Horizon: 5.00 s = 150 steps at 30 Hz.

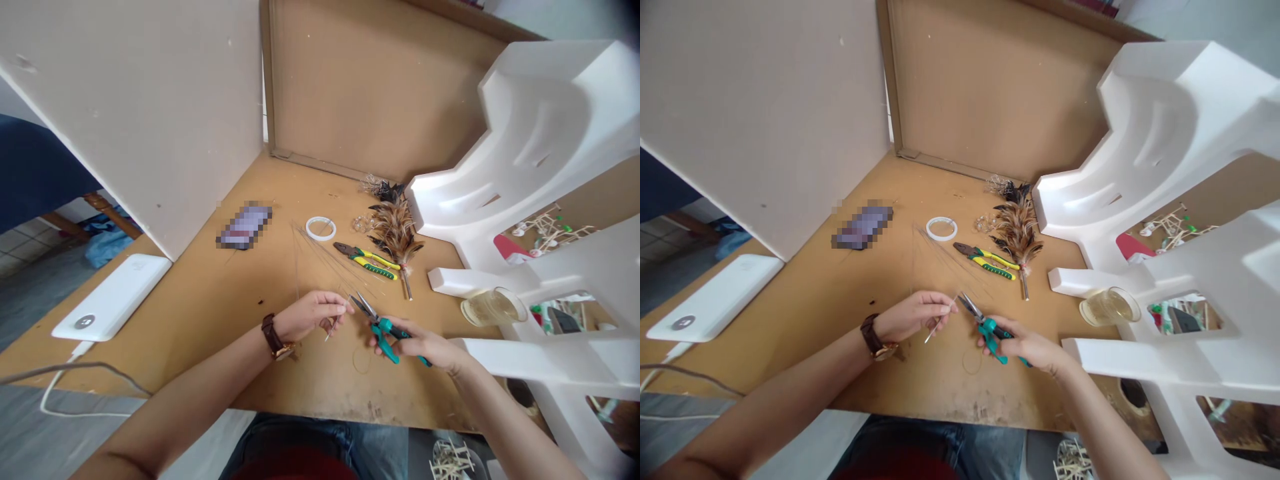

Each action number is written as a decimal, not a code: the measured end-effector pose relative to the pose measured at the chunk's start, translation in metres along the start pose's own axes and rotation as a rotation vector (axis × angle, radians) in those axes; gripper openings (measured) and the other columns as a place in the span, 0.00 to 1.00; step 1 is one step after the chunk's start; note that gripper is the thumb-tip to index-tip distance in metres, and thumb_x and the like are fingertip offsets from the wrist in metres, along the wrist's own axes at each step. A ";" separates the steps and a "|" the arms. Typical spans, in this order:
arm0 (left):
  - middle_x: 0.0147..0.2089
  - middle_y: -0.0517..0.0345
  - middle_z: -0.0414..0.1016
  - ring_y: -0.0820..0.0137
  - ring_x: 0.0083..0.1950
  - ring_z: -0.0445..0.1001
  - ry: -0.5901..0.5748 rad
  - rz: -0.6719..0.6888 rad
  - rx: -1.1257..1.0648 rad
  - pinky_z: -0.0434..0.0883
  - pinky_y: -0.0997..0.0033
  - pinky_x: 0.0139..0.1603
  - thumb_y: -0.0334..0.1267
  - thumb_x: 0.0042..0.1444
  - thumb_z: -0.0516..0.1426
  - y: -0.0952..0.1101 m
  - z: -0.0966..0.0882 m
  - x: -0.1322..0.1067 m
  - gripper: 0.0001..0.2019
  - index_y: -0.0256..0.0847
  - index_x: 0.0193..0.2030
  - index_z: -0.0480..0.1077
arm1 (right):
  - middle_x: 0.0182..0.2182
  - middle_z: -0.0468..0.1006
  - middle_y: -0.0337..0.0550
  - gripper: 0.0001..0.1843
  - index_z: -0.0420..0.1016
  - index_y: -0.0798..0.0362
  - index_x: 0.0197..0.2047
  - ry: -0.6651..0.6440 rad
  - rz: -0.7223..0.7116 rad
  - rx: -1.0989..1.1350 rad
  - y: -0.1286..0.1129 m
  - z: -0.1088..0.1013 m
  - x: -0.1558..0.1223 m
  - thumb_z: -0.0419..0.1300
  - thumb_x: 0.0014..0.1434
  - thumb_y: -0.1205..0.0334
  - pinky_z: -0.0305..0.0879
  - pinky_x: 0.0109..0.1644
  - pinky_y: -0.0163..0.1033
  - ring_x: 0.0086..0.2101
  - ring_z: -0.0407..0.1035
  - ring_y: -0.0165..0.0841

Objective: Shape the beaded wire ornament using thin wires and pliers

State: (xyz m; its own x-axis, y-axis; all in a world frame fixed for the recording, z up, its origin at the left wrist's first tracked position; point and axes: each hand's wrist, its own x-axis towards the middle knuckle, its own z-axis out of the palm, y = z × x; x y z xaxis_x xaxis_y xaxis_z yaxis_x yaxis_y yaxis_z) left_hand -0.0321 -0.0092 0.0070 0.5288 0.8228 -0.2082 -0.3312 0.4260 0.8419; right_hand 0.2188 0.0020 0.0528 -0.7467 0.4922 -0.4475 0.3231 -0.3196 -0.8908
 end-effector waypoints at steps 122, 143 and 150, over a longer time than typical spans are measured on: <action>0.25 0.61 0.69 0.77 0.26 0.68 0.211 0.123 0.323 0.70 0.76 0.29 0.42 0.46 0.59 -0.014 0.014 0.003 0.13 0.33 0.34 0.72 | 0.24 0.72 0.41 0.11 0.64 0.53 0.34 0.264 0.086 -1.253 -0.011 0.062 0.002 0.52 0.43 0.65 0.44 0.26 0.35 0.24 0.64 0.31; 0.30 0.58 0.70 0.74 0.33 0.68 0.302 0.369 0.662 0.65 0.75 0.36 0.38 0.53 0.55 -0.020 0.011 0.006 0.07 0.36 0.29 0.66 | 0.33 0.74 0.43 0.20 0.68 0.51 0.42 0.334 0.277 -0.968 0.003 0.032 -0.058 0.53 0.43 0.67 0.56 0.34 0.38 0.32 0.67 0.36; 0.29 0.60 0.66 0.75 0.32 0.65 0.218 0.376 0.838 0.62 0.75 0.34 0.35 0.54 0.53 -0.035 0.015 0.012 0.06 0.37 0.28 0.65 | 0.31 0.73 0.41 0.22 0.66 0.50 0.46 0.402 0.314 -0.925 -0.004 0.029 -0.071 0.53 0.45 0.67 0.56 0.34 0.38 0.31 0.67 0.36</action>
State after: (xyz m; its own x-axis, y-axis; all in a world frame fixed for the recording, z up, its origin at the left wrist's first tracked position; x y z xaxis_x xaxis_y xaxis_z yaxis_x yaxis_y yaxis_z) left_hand -0.0028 -0.0201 -0.0173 0.3155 0.9396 0.1324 0.2642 -0.2210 0.9388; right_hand 0.2537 -0.0557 0.0903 -0.3593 0.7807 -0.5112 0.9124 0.1787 -0.3683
